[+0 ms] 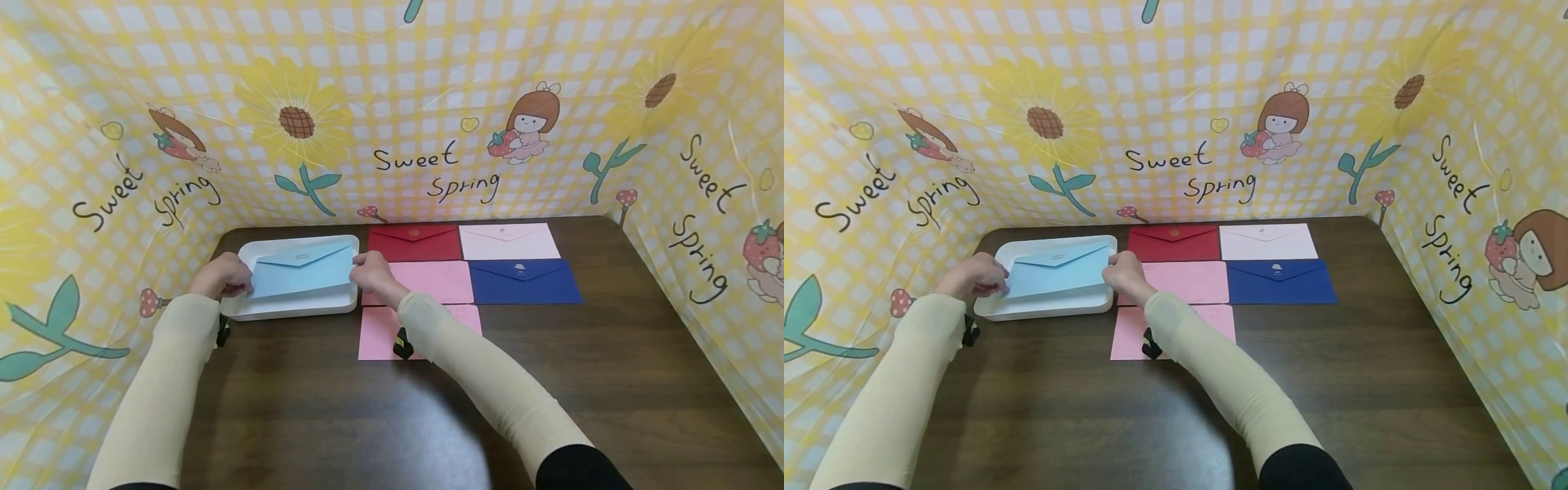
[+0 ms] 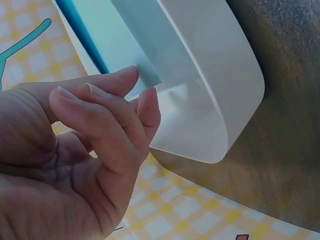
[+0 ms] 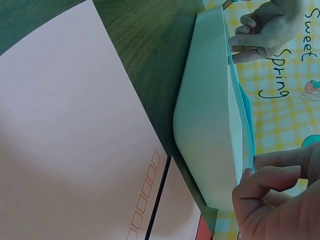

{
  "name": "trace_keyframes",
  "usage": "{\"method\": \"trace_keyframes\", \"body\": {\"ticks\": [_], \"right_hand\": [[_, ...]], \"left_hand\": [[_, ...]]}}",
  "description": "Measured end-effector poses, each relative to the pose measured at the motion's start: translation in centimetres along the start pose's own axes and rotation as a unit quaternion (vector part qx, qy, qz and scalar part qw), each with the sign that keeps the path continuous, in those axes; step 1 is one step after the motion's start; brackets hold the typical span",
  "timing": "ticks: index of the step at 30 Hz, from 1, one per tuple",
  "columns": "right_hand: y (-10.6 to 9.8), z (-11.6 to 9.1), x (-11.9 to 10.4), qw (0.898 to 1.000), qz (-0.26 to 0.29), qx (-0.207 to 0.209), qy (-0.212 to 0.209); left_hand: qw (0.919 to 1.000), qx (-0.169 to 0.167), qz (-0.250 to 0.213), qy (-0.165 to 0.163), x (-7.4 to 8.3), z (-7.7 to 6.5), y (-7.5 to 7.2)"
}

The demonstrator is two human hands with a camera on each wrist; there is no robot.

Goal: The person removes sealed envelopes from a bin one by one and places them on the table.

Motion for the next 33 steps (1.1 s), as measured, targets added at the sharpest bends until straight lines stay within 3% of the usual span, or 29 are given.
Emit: {"method": "trace_keyframes", "body": {"ticks": [13, 23, 33], "right_hand": [[-0.7, 0.4, 0.3, 1.000, -0.012, 0.005, -0.011], [-1.1, 0.4, 0.8, 0.999, -0.011, 0.021, 0.021], [-2.1, 0.9, 1.6, 0.999, -0.010, 0.009, 0.037]], "left_hand": [[0.9999, -0.007, -0.008, 0.013, 0.2, -0.6, -0.3], [0.9990, 0.002, -0.036, 0.026, 0.6, -1.2, -0.1], [0.9978, -0.007, -0.054, 0.038, 0.9, -1.7, 0.2]]}}
Point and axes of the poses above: each hand's wrist, its own z-axis towards the middle knuckle, its own y-axis out of the palm, x = y × z, the point moved 4 cm from there along z, towards the middle knuckle, and after that the axes turned 8 degrees about x, right-handed, at the moved point
